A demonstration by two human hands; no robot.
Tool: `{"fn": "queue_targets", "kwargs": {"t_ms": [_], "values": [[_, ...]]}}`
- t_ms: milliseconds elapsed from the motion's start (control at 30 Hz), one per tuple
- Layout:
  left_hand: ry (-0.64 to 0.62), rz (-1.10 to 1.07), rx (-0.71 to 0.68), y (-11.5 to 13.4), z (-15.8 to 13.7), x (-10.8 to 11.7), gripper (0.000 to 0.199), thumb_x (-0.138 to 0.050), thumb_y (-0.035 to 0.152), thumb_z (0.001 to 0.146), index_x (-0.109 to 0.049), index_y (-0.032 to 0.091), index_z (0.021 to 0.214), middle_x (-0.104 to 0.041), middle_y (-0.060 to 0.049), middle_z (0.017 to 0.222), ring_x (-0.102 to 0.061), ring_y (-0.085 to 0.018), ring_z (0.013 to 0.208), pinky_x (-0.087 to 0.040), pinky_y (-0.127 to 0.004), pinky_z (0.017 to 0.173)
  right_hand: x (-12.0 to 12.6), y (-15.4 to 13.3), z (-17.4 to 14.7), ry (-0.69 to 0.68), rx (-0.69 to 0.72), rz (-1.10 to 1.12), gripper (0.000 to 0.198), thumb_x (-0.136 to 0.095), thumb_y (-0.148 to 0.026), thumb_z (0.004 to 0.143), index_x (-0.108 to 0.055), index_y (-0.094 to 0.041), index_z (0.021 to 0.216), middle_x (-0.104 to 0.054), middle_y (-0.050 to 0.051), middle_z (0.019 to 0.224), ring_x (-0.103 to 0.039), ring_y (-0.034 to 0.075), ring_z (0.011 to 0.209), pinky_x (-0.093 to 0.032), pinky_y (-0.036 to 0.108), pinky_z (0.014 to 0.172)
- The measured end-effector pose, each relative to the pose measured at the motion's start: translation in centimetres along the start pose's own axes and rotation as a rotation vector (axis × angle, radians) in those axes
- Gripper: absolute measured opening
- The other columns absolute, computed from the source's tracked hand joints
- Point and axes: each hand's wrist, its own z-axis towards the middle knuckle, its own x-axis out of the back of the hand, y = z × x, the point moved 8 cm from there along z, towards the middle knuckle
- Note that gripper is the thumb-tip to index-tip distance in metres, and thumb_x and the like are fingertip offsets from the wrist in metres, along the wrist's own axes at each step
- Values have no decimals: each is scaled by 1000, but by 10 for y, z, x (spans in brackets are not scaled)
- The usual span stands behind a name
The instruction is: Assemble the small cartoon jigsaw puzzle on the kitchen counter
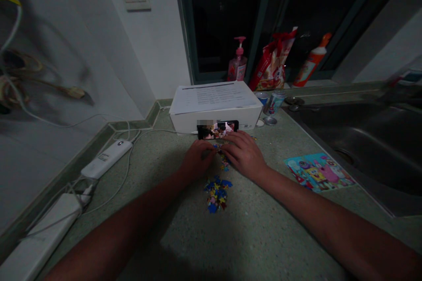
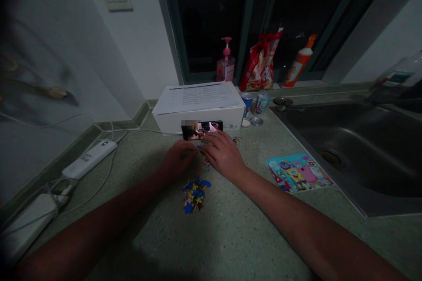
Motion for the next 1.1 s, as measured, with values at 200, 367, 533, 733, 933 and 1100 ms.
{"fn": "queue_targets", "kwargs": {"t_ms": [200, 367, 533, 733, 933, 1100], "values": [[-23, -23, 38, -3, 1, -1, 8, -69, 16, 92, -74, 21, 94, -76, -6, 98, -69, -25, 100, -55, -41, 95, 0, 0, -1, -8, 2, -7, 13, -65, -23, 102, -77, -22, 108, -77, 11, 124, -66, 30, 124, -52, 58, 110], [3, -47, -3, 1, 1, 1, 9, -68, 15, 91, -74, 21, 94, -76, -5, 97, -69, -23, 98, -56, -40, 93, 0, 1, -2, 1, -15, 7, 13, -66, -24, 101, -77, -23, 108, -77, 10, 124, -67, 29, 124, -51, 58, 111], [21, -45, -13, 4, 1, 4, 9, -67, 15, 90, -73, 21, 93, -76, -6, 97, -69, -24, 97, -56, -40, 92, -1, 1, -3, -8, -10, 18, 14, -66, -23, 101, -77, -23, 110, -77, 11, 125, -67, 30, 124, -51, 58, 110], [19, -61, 16, 4, 1, 5, 9, -66, 18, 90, -74, 21, 91, -76, -6, 95, -69, -23, 94, -56, -38, 89, 1, 2, -2, -7, -14, 22, 14, -67, -23, 101, -77, -24, 111, -77, 10, 121, -68, 29, 121, -51, 57, 111], [-3, -134, -10, 4, 2, 3, 11, -64, 22, 94, -75, 21, 96, -76, -6, 98, -70, -22, 96, -56, -37, 90, 7, -5, -1, 33, 52, -39, 12, -65, -22, 101, -75, -22, 109, -78, 10, 117, -69, 27, 117, -54, 53, 109], [-32, -203, -12, 3, 1, 4, 14, -64, 28, 97, -75, 22, 104, -77, -8, 104, -71, -23, 102, -57, -40, 95, 9, -6, -2, 54, 58, -37, 14, -66, -22, 101, -76, -24, 110, -78, 8, 115, -69, 26, 116, -53, 53, 109]]}}
